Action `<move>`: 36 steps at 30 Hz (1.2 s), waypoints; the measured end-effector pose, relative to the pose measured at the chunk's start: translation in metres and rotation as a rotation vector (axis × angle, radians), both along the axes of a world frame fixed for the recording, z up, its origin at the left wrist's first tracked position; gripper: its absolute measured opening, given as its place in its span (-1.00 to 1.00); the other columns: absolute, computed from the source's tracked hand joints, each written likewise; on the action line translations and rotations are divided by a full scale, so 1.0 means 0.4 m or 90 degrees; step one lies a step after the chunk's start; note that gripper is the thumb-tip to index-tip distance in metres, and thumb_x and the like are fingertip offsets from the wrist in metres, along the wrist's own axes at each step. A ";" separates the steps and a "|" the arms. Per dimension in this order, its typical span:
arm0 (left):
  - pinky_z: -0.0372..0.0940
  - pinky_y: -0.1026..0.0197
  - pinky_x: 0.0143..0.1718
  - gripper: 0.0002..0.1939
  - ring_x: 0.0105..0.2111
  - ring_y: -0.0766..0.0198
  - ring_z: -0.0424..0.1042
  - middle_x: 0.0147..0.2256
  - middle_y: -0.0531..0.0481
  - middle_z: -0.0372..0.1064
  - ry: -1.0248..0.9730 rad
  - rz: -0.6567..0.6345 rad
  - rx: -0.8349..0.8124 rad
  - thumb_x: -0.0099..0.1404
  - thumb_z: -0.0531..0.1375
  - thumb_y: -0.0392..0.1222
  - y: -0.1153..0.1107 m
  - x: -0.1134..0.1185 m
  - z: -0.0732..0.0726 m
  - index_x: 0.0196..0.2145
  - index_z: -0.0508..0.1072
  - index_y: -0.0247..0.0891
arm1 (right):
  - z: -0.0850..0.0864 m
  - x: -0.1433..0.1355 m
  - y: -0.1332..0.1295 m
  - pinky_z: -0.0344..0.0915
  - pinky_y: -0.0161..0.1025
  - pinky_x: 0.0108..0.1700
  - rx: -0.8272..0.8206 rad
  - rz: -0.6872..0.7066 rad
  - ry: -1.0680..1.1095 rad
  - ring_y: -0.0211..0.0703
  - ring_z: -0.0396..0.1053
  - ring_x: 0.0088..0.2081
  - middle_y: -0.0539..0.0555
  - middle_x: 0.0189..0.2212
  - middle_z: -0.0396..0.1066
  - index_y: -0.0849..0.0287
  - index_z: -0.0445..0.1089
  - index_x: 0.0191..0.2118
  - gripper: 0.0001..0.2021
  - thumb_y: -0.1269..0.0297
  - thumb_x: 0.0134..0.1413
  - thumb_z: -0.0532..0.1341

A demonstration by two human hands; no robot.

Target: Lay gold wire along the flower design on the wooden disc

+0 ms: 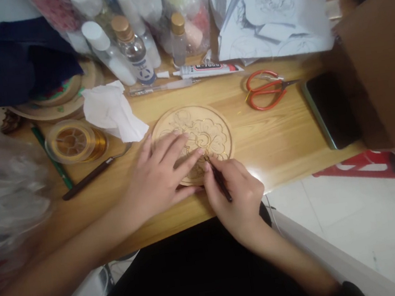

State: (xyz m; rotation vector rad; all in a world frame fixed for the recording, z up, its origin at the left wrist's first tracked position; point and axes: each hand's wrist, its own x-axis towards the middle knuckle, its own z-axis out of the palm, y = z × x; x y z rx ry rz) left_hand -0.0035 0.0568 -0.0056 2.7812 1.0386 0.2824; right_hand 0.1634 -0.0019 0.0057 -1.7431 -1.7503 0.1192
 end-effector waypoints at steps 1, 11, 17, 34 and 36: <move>0.14 -0.40 0.18 -0.36 0.26 -0.19 0.20 0.25 -0.32 0.22 -0.002 0.000 0.000 0.30 0.23 0.18 0.000 0.000 0.000 0.21 0.34 -0.23 | 0.000 -0.002 0.000 0.29 -0.38 -0.48 0.001 0.000 -0.012 -0.36 0.37 -0.55 0.02 -0.51 0.49 0.28 0.50 -0.25 -0.91 0.37 0.16 0.27; 0.09 -0.41 0.22 -0.34 0.27 -0.18 0.18 0.26 -0.30 0.21 -0.003 0.000 -0.018 0.27 0.27 0.15 0.001 0.000 0.003 0.21 0.34 -0.21 | 0.004 -0.001 0.005 0.28 -0.39 -0.51 -0.017 0.026 -0.032 -0.37 0.34 -0.56 0.01 -0.49 0.48 0.26 0.49 -0.21 -0.90 0.39 0.18 0.24; 0.12 -0.40 0.19 -0.35 0.27 -0.21 0.18 0.26 -0.32 0.21 -0.006 0.000 -0.011 0.29 0.25 0.15 0.000 -0.001 0.000 0.22 0.33 -0.22 | 0.007 0.003 0.008 0.29 -0.39 -0.50 -0.024 0.055 -0.018 -0.37 0.34 -0.56 0.03 -0.48 0.48 0.28 0.49 -0.19 -0.89 0.41 0.16 0.26; 0.06 -0.42 0.22 -0.36 0.28 -0.21 0.16 0.28 -0.33 0.18 -0.001 -0.005 -0.031 0.32 0.23 0.13 0.002 0.000 0.003 0.23 0.32 -0.24 | 0.009 -0.005 0.009 0.37 -0.34 -0.44 -0.016 -0.010 0.014 -0.29 0.43 -0.50 0.00 -0.48 0.51 0.19 0.48 -0.28 -0.96 0.40 0.15 0.27; 0.05 -0.43 0.23 -0.36 0.28 -0.21 0.16 0.28 -0.33 0.18 0.001 -0.005 -0.033 0.31 0.23 0.13 0.002 0.000 0.003 0.23 0.32 -0.24 | 0.013 -0.005 0.009 0.36 -0.32 -0.46 -0.026 -0.012 0.006 -0.28 0.41 -0.52 0.00 -0.49 0.51 0.17 0.48 -0.28 -0.96 0.39 0.16 0.27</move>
